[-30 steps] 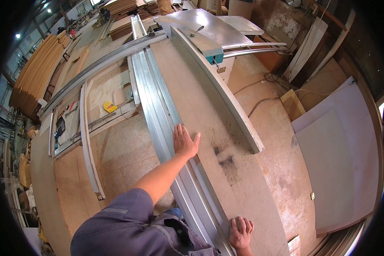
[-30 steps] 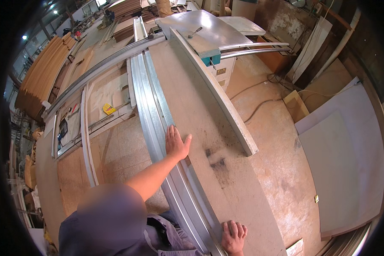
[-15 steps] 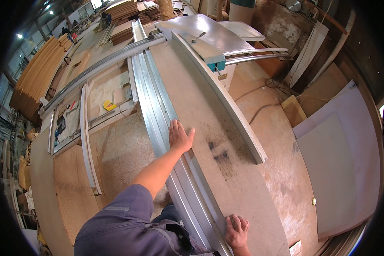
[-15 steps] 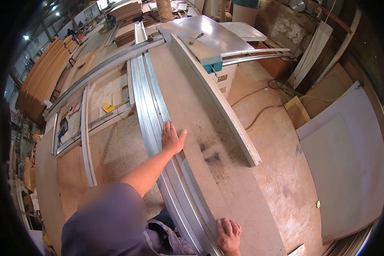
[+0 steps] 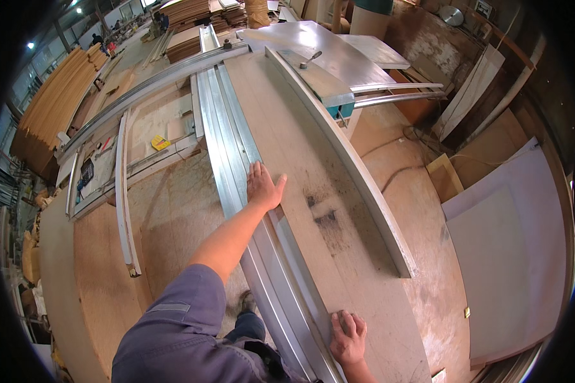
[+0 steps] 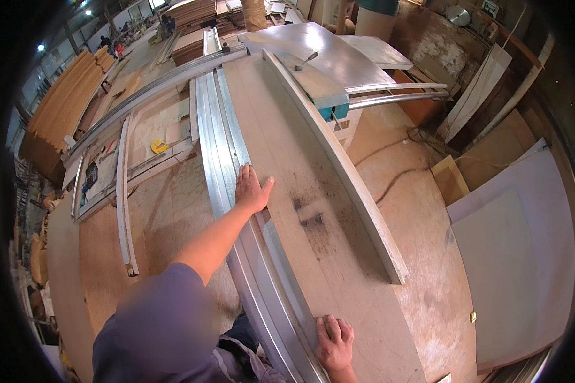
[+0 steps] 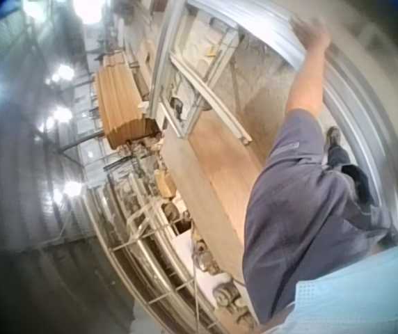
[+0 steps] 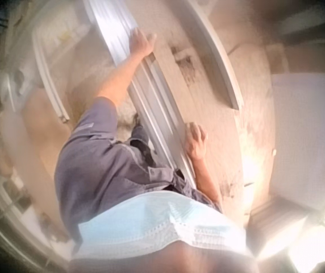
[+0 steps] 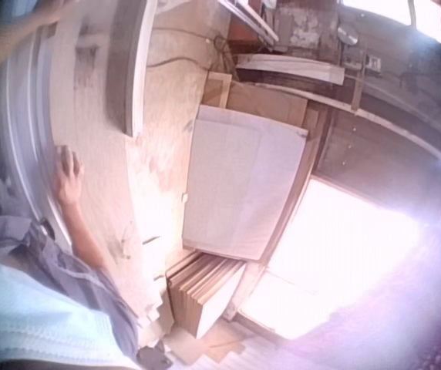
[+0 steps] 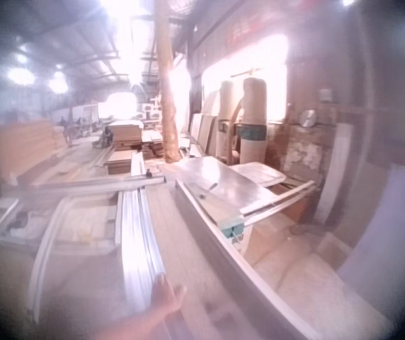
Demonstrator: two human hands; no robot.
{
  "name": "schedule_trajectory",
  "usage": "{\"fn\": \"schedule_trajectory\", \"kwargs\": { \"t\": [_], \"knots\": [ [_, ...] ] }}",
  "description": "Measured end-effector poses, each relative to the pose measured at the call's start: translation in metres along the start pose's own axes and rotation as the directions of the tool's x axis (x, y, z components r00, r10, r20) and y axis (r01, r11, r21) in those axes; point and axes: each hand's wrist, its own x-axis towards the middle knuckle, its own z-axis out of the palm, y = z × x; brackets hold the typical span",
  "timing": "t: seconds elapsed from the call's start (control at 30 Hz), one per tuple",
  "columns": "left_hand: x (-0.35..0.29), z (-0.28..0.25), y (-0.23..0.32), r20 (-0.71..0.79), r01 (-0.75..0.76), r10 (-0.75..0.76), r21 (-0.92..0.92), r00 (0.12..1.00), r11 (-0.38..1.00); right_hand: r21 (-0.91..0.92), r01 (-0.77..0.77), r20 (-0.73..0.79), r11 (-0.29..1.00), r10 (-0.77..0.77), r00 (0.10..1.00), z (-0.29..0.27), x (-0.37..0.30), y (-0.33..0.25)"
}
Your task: The person repeatedly feeds long wooden planks through a table saw, guiding them with both hands along the fence and removing the cut pieces. The person stacks the cut planks on the floor beside the saw.
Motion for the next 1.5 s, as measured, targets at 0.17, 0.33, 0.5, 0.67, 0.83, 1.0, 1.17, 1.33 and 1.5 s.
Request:
{"fn": "schedule_trajectory", "kwargs": {
  "t": [0.17, 0.33, 0.5, 0.67, 0.83, 1.0, 1.17, 1.33, 1.5],
  "knots": [
    [-0.002, 0.003, 0.002, 0.055, 0.006, -0.007, 0.02, 0.998, 1.0, 0.028, -0.002, 0.001, 1.0, 0.002, 1.0, 0.014, -0.008, 0.008],
    [0.0, 0.012, -0.005, -0.003, -0.004, 0.004, 0.027, 1.0, 1.0, 0.013, 0.0, -0.019, 1.0, 0.0, 1.0, 0.028, -0.008, 0.012],
    [-0.048, 0.034, 0.002, -0.052, 0.059, -0.062, -0.052, 0.997, 0.997, 0.037, 0.015, -0.031, 0.999, -0.014, 0.999, 0.033, -0.013, 0.016],
    [-0.258, 0.055, 0.072, 0.057, -0.074, 0.076, -0.033, 0.996, 0.997, 0.011, 0.004, -0.066, 1.0, -0.004, 0.998, 0.031, -0.017, 0.021],
    [-0.332, 0.062, 0.079, 0.041, -0.091, 0.095, -0.078, 0.995, 0.993, 0.131, -0.017, -0.084, 0.991, 0.028, 0.996, 0.032, -0.015, 0.009],
    [-0.322, 0.053, 0.08, 0.044, -0.11, 0.113, -0.064, 0.993, 0.992, 0.103, -0.069, -0.077, 0.992, 0.077, 0.994, -0.002, -0.089, 0.013],
    [-0.317, 0.05, 0.07, 0.038, -0.096, 0.099, -0.06, 0.994, 0.994, -0.068, -0.069, 0.012, 0.995, 0.07, 0.998, -0.071, -0.289, 0.032],
    [-0.315, 0.056, 0.068, 0.013, -0.106, 0.107, -0.057, 0.994, 0.993, -0.2, -0.126, 0.092, 0.972, 0.147, 0.985, -0.103, -0.446, 0.066],
    [-0.321, 0.046, 0.075, 0.028, -0.098, 0.1, -0.064, 0.995, 0.993, -0.123, -0.054, 0.07, 0.991, 0.062, 0.996, -0.104, -0.444, 0.064]
  ]
}}
